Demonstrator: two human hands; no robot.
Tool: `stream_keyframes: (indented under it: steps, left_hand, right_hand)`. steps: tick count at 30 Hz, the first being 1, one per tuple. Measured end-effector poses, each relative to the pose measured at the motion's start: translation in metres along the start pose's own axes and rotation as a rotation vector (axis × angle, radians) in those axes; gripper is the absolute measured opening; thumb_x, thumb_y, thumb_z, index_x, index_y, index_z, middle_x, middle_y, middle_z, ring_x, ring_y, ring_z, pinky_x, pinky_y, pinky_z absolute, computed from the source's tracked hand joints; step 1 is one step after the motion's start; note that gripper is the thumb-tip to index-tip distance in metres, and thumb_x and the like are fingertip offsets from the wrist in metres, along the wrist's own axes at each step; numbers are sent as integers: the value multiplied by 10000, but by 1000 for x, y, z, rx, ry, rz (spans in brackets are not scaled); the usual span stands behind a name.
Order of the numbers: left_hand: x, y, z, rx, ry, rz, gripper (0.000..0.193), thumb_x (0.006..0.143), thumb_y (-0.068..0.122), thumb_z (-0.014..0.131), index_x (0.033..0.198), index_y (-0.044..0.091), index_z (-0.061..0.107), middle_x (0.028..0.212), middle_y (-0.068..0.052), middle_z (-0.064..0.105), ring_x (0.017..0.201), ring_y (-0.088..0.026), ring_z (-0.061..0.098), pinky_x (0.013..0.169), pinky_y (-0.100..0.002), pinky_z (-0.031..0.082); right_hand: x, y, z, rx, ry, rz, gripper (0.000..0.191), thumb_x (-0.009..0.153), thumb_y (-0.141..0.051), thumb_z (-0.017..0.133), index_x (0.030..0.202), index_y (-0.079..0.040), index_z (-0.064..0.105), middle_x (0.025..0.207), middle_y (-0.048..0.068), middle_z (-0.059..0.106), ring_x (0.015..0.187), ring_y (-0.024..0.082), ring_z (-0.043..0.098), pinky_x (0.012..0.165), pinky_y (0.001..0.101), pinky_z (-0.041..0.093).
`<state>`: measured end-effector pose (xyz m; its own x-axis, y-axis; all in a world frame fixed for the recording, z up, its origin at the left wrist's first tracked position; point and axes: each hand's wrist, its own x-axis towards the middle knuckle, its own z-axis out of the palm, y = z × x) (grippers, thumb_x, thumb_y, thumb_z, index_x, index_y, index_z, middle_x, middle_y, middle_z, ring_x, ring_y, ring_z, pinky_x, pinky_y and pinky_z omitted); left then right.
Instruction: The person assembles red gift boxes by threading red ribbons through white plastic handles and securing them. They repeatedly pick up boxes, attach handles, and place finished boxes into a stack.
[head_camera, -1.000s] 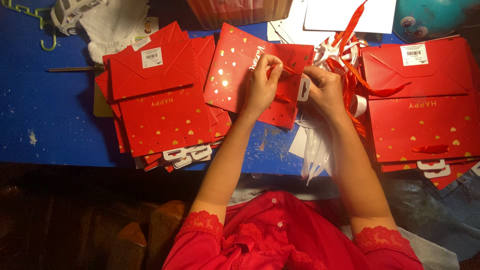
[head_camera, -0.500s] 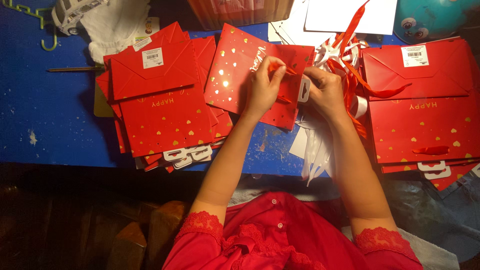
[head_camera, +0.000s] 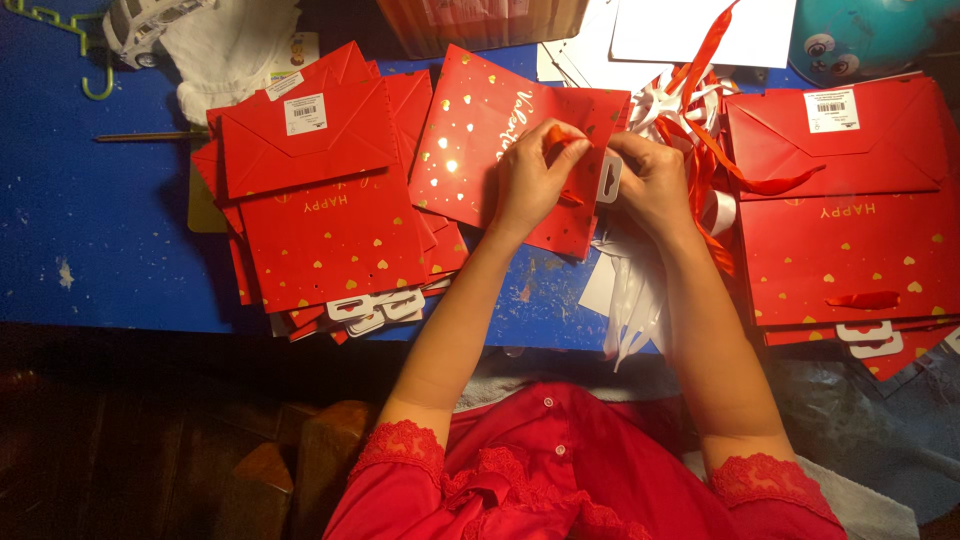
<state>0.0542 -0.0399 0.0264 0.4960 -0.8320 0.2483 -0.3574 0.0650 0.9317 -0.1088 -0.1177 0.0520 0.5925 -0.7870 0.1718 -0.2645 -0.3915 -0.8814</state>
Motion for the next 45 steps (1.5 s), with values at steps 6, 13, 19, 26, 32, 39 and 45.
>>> stream_keyframes:
  steps: [6, 13, 19, 26, 32, 39, 45]
  left_hand:
    - [5, -7, 7, -306, 53, -51, 161, 1019, 229, 689, 1078, 97, 618, 921, -55, 747, 873, -148, 766, 783, -285, 601]
    - [-2, -3, 2, 15, 30, 139, 172, 979, 254, 760, 1064, 121, 691, 954, -94, 776, 859, -220, 762, 757, -327, 584]
    - [2, -5, 6, -102, 72, -57, 233, 1016, 289, 646, 1074, 64, 636, 851, -62, 765, 767, -198, 771, 677, -308, 569]
    - [1, 7, 1, -20, -9, -106, 286, 918, 310, 757, 1034, 56, 697, 817, -104, 750, 689, -270, 708, 641, -355, 554]
    - [-2, -7, 4, 129, 8, -56, 267, 954, 310, 743, 1016, 52, 715, 833, -126, 754, 764, -283, 734, 700, -387, 556]
    - [6, -14, 11, -399, 139, -158, 264, 1087, 233, 616, 1148, -16, 679, 928, -147, 764, 861, -234, 694, 851, -386, 557]
    - [1, 33, -24, 348, 583, 478, 566, 1024, 153, 675, 1467, 19, 348, 1495, -206, 413, 1407, -384, 419, 1230, -460, 340]
  right_hand:
    - [0, -1, 1, 9, 11, -5, 188, 1007, -106, 689, 1148, 8, 740, 924, 72, 758, 822, 70, 666, 728, 261, 535]
    - [-1, -2, -1, -2, 3, 9, 184, 1010, -112, 693, 1146, 1, 743, 930, 83, 759, 829, 85, 670, 733, 265, 533]
    - [0, 0, 1, -52, 32, 38, 189, 987, -124, 709, 1130, -8, 749, 914, 83, 762, 801, 88, 680, 713, 266, 528]
    - [-1, 8, 0, -64, 31, -22, 171, 979, -118, 728, 1095, 8, 737, 924, 84, 750, 845, 103, 684, 761, 270, 532]
    - [0, 7, 1, -40, 16, -30, 185, 970, -113, 711, 1115, -3, 743, 942, 90, 764, 857, 108, 695, 779, 274, 541]
    - [-2, -2, 0, -97, 16, -4, 209, 944, -126, 733, 1120, -13, 737, 935, 122, 763, 847, 139, 727, 757, 291, 546]
    - [0, -2, 1, 95, 50, -55, 375, 962, -103, 717, 1319, -8, 656, 1135, 129, 763, 1021, 159, 718, 884, 296, 563]
